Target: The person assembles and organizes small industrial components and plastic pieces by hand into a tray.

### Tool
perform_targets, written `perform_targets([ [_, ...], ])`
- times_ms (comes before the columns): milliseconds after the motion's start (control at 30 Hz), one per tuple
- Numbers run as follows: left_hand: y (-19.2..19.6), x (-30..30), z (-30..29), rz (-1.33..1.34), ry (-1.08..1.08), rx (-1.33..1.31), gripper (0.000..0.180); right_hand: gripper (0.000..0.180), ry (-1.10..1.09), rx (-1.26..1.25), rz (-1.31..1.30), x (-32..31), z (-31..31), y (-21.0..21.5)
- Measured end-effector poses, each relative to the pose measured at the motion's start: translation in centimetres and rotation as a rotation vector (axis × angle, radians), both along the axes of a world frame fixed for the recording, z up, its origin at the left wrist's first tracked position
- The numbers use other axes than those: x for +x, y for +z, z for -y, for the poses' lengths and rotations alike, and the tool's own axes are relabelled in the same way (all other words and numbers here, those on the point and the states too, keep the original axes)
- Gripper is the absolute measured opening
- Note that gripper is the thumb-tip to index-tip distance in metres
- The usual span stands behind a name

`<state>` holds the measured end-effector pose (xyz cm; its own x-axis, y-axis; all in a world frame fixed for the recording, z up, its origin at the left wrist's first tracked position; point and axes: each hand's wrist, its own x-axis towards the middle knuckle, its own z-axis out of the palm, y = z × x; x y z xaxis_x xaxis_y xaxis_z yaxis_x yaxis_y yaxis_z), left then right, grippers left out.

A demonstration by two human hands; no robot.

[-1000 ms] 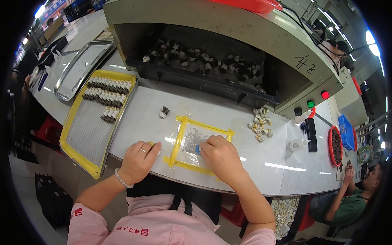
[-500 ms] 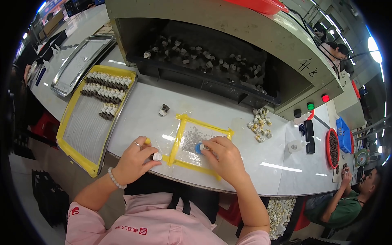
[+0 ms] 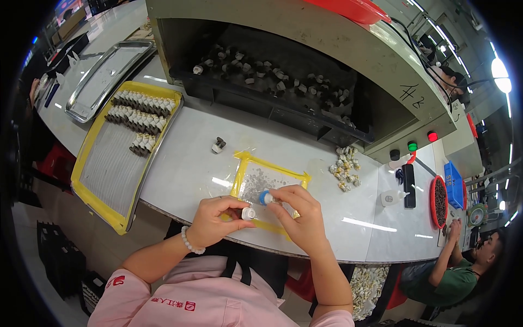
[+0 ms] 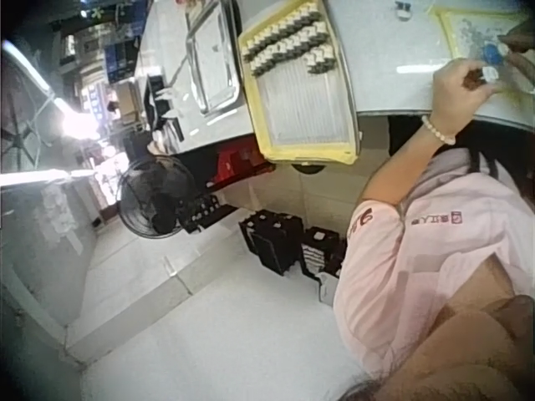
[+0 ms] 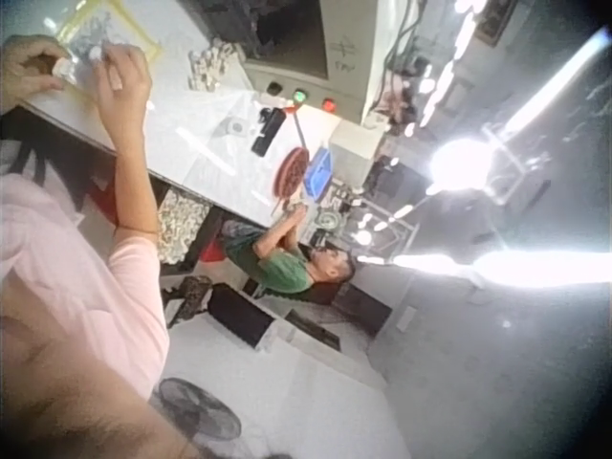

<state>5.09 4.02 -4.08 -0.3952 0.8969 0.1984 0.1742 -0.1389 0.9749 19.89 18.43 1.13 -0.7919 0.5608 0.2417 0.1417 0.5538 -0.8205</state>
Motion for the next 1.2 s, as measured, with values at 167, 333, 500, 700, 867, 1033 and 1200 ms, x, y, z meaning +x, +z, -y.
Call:
perform_targets([
  [167, -0.6, 0.0, 0.0, -0.047, 0.021, 0.044, 0.034, 0.025, 0.108, -0.167, 0.006, 0.2, 0.8, 0.3],
  [333, -0.5, 0.1, 0.0, -0.055, 0.020, 0.034, 0.034, 0.026, 0.136, -0.186, 0.017, 0.4, 1.3, 0.0],
  [500, -1.1, 0.3, 0.3, -0.174, 0.075, 0.082, 0.033, 0.025, 0.141, -0.071, 0.057, 0.2, 1.5, 0.0],
  [700, -1.2, 0.7, 0.2, -0.383, 0.115, 0.164, 0.034, 0.022, 0.129, -0.097, 0.067, 0.4, 1.9, -0.7],
  [867, -0.8, 0.7, -0.1, -0.319, 0.060, 0.100, 0.031, 0.022, 0.094, -0.102, 0.069, 0.6, 1.8, -0.9],
  [1033, 1.3, -1.1, 1.5, -0.370, 0.015, 0.013, 0.029, 0.030, 0.155, -0.137, 0.151, 2.6, 0.2, -0.5],
  [1200, 4.6, -7.7, 6.5, -0.573, 0.351, -0.078, 0.030, 0.021, -0.335, 0.296, 0.165, 7.1, -6.2, -1.6],
])
